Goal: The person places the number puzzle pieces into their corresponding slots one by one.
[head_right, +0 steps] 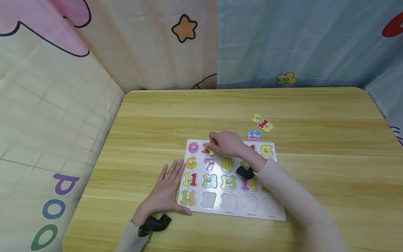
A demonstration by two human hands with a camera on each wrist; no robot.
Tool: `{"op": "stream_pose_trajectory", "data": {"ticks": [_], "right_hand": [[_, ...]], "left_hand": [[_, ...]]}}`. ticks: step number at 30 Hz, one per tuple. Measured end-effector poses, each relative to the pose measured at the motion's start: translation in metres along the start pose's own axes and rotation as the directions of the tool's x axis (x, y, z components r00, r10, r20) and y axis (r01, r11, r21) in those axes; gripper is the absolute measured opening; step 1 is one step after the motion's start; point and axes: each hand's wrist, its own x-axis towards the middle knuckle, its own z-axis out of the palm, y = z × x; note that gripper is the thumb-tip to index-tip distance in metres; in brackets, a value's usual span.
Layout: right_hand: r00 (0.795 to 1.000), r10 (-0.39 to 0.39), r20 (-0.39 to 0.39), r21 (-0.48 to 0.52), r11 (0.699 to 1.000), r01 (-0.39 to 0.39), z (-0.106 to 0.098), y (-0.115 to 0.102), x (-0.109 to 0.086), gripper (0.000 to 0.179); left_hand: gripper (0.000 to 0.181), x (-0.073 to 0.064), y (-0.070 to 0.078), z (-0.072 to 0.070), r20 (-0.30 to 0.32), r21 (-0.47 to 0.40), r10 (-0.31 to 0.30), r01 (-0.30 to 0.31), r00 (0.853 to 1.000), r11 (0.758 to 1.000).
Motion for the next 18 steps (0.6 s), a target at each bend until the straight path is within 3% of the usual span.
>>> {"op": "stream_pose_trajectory", "data": {"ticks": [5, 11, 18], "right_hand": [[1.000, 0.016, 0.018, 0.078, 0.997, -0.017, 0.016, -0.019, -0.038, 0.032], [0.998, 0.056, 0.006, 0.091, 0.994, -0.056, 0.041, -0.047, -0.080, 0.031], [0.996, 0.077, -0.047, 0.044, 0.996, -0.075, 0.068, -0.068, -0.101, 0.028]], "left_hand": [[0.146, 0.000, 0.000, -0.001, -0.010, -0.002, 0.008, -0.008, 1.000, 1.000], [0.146, 0.000, 0.000, 0.000, -0.005, 0.006, 0.008, -0.008, 1.000, 1.000], [0.146, 0.000, 0.000, 0.000, -0.004, 0.010, 0.004, -0.004, 1.000, 1.000]]}}
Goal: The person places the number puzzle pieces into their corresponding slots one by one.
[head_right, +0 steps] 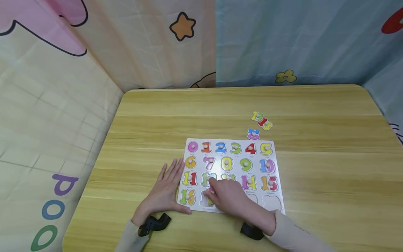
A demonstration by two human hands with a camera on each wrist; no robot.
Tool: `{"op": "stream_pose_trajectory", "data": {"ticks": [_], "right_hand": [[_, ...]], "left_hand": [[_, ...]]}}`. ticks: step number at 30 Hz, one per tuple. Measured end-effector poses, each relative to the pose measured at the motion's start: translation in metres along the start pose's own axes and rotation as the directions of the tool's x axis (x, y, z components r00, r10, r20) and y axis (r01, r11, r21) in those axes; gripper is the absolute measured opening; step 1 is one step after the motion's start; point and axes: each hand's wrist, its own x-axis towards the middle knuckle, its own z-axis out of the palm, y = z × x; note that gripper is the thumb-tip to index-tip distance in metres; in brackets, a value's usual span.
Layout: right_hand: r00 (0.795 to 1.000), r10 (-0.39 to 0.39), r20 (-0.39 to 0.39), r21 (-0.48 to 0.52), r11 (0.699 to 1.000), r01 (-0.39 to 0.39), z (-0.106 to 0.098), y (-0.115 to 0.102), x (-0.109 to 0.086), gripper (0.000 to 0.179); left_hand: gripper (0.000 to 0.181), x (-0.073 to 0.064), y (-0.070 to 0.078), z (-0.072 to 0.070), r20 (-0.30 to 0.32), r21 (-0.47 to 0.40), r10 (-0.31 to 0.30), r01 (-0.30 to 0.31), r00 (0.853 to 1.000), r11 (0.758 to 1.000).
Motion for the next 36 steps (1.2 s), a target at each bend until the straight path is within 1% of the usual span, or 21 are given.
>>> {"op": "stream_pose_trajectory", "data": {"ticks": [6, 11, 22, 31, 36], "right_hand": [[1.000, 0.010, -0.023, 0.027, 1.000, -0.009, 0.014, -0.002, -0.003, 0.035], [0.999, 0.025, -0.042, 0.049, 0.999, -0.023, 0.019, -0.002, -0.002, 0.038], [0.999, 0.012, -0.040, 0.047, 0.999, -0.010, 0.021, -0.003, 0.005, 0.036], [1.000, 0.011, -0.015, 0.055, 0.998, -0.010, 0.016, -0.003, 0.009, 0.035], [1.000, -0.012, 0.001, 0.059, 0.998, 0.012, 0.015, -0.002, 0.007, 0.036]], "left_hand": [[0.145, 0.000, 0.000, 0.000, 0.005, 0.003, -0.001, 0.001, 1.000, 1.000], [0.145, 0.001, 0.000, 0.000, 0.001, -0.002, 0.003, -0.003, 1.000, 1.000], [0.145, 0.001, 0.000, 0.001, 0.001, 0.008, -0.002, 0.002, 1.000, 1.000], [0.144, 0.001, 0.000, 0.000, 0.005, 0.007, -0.002, 0.002, 1.000, 1.000], [0.144, 0.000, 0.000, 0.000, 0.003, 0.003, -0.003, 0.003, 1.000, 1.000]]}}
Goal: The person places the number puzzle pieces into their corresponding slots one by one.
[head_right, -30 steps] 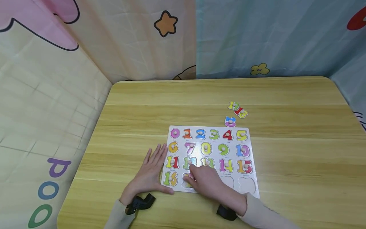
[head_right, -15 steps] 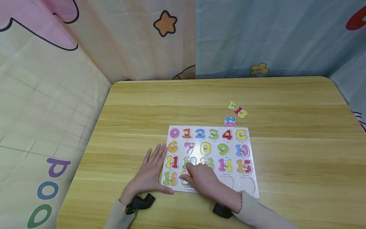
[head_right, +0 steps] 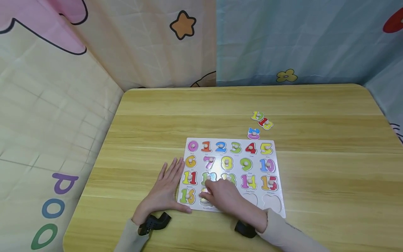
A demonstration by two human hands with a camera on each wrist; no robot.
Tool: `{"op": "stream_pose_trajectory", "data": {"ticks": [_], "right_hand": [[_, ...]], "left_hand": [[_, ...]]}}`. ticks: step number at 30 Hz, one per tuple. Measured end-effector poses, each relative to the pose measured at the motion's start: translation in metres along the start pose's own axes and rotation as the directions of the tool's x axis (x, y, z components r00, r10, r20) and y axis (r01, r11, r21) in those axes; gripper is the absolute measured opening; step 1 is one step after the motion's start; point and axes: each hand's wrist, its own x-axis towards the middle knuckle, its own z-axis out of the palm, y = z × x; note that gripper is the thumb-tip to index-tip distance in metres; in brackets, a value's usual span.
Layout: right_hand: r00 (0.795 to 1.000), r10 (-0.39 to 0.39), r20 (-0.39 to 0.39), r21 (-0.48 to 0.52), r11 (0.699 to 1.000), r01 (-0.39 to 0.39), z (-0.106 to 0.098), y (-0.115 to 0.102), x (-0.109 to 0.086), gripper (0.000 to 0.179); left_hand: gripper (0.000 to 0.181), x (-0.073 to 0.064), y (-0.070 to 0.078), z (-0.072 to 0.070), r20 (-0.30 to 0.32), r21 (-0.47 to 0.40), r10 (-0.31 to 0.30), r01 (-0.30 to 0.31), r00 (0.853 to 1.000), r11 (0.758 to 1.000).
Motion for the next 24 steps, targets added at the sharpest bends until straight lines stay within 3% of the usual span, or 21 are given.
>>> {"op": "stream_pose_trajectory", "data": {"ticks": [8, 24], "right_hand": [[0.998, -0.045, 0.040, 0.006, 0.999, 0.045, 0.0010, 0.0017, -0.0024, 0.039], [0.995, -0.041, 0.092, 0.027, 0.999, 0.038, -0.0045, 0.0032, -0.0003, 0.041]], "left_hand": [[0.145, 0.0001, -0.0009, 0.0007, -0.002, 0.002, -0.003, 0.003, 1.000, 1.000], [0.146, -0.0001, -0.0010, 0.0014, -0.020, -0.004, 0.006, -0.007, 1.000, 1.000]]}}
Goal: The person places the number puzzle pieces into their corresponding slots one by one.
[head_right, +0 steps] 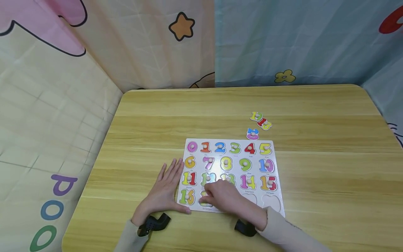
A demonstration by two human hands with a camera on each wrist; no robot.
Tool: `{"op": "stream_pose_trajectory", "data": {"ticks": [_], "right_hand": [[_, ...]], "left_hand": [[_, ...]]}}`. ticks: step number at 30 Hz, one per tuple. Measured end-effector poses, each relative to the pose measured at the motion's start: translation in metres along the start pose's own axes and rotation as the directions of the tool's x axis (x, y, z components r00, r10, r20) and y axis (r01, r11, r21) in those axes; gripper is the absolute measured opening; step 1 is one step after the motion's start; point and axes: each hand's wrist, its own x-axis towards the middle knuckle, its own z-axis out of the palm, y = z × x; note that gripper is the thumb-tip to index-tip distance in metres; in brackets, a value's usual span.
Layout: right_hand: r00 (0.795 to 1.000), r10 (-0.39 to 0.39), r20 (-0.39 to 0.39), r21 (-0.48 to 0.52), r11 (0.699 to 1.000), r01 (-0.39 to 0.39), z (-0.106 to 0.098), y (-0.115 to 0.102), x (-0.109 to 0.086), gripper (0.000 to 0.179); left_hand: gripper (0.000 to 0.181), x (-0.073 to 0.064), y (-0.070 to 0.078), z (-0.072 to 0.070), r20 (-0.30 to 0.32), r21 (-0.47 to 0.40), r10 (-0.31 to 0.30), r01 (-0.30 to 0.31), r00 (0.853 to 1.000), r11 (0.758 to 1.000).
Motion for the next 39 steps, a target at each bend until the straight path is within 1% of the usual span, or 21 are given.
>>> {"op": "stream_pose_trajectory", "data": {"ticks": [7, 10, 13, 15, 17, 19, 21, 24, 28, 30, 33, 36, 39], "right_hand": [[0.999, 0.013, -0.034, -0.079, 0.997, -0.015, 0.003, -0.001, -0.002, 0.042], [0.999, 0.017, -0.028, -0.077, 0.997, -0.019, -0.001, 0.000, -0.004, 0.041], [0.999, 0.032, -0.039, -0.039, 0.999, -0.033, -0.016, 0.003, -0.004, 0.038], [0.996, 0.067, -0.059, 0.002, 0.998, -0.067, -0.032, 0.010, 0.000, 0.036], [0.989, 0.105, -0.107, 0.033, 0.994, -0.102, -0.052, 0.023, 0.005, 0.034], [0.975, 0.162, -0.152, 0.076, 0.986, -0.151, -0.072, 0.041, 0.011, 0.033], [0.955, 0.228, -0.191, 0.122, 0.971, -0.208, -0.093, 0.062, 0.017, 0.034], [0.913, 0.313, -0.262, 0.149, 0.948, -0.282, -0.120, 0.095, 0.024, 0.041], [0.857, 0.404, -0.320, 0.133, 0.915, -0.381, -0.148, 0.134, 0.028, 0.048], [0.833, 0.451, -0.320, 0.117, 0.891, -0.438, -0.157, 0.151, 0.029, 0.051], [0.809, 0.512, -0.289, 0.100, 0.856, -0.507, -0.163, 0.169, 0.030, 0.055], [0.798, 0.550, -0.246, 0.081, 0.832, -0.549, -0.165, 0.181, 0.029, 0.057], [0.797, 0.570, -0.199, 0.079, 0.820, -0.567, -0.164, 0.186, 0.028, 0.058]], "left_hand": [[0.146, 0.000, 0.000, 0.001, 0.008, 0.006, -0.007, 0.007, 1.000, 1.000], [0.147, 0.000, 0.000, 0.001, 0.008, 0.008, -0.007, 0.007, 1.000, 1.000], [0.147, 0.000, 0.000, 0.001, 0.009, 0.006, -0.006, 0.006, 1.000, 1.000], [0.147, 0.000, 0.000, 0.001, 0.011, 0.005, -0.008, 0.008, 1.000, 1.000], [0.147, -0.001, -0.001, 0.001, 0.012, 0.002, -0.009, 0.009, 1.000, 1.000], [0.147, -0.001, -0.001, 0.001, 0.012, 0.002, -0.010, 0.010, 1.000, 1.000], [0.147, -0.001, -0.002, 0.002, 0.009, -0.004, -0.011, 0.011, 1.000, 1.000], [0.147, -0.001, -0.002, 0.002, 0.006, -0.004, -0.009, 0.009, 1.000, 1.000], [0.147, 0.000, -0.001, 0.002, 0.001, -0.004, -0.005, 0.005, 1.000, 1.000], [0.147, -0.001, -0.001, 0.002, 0.000, -0.006, -0.004, 0.004, 1.000, 1.000], [0.147, -0.001, 0.000, 0.001, 0.000, -0.006, -0.005, 0.005, 1.000, 1.000], [0.147, -0.001, 0.000, 0.000, 0.002, -0.005, -0.002, 0.002, 1.000, 1.000], [0.147, 0.000, 0.001, 0.000, 0.007, -0.004, 0.000, 0.000, 1.000, 1.000]]}}
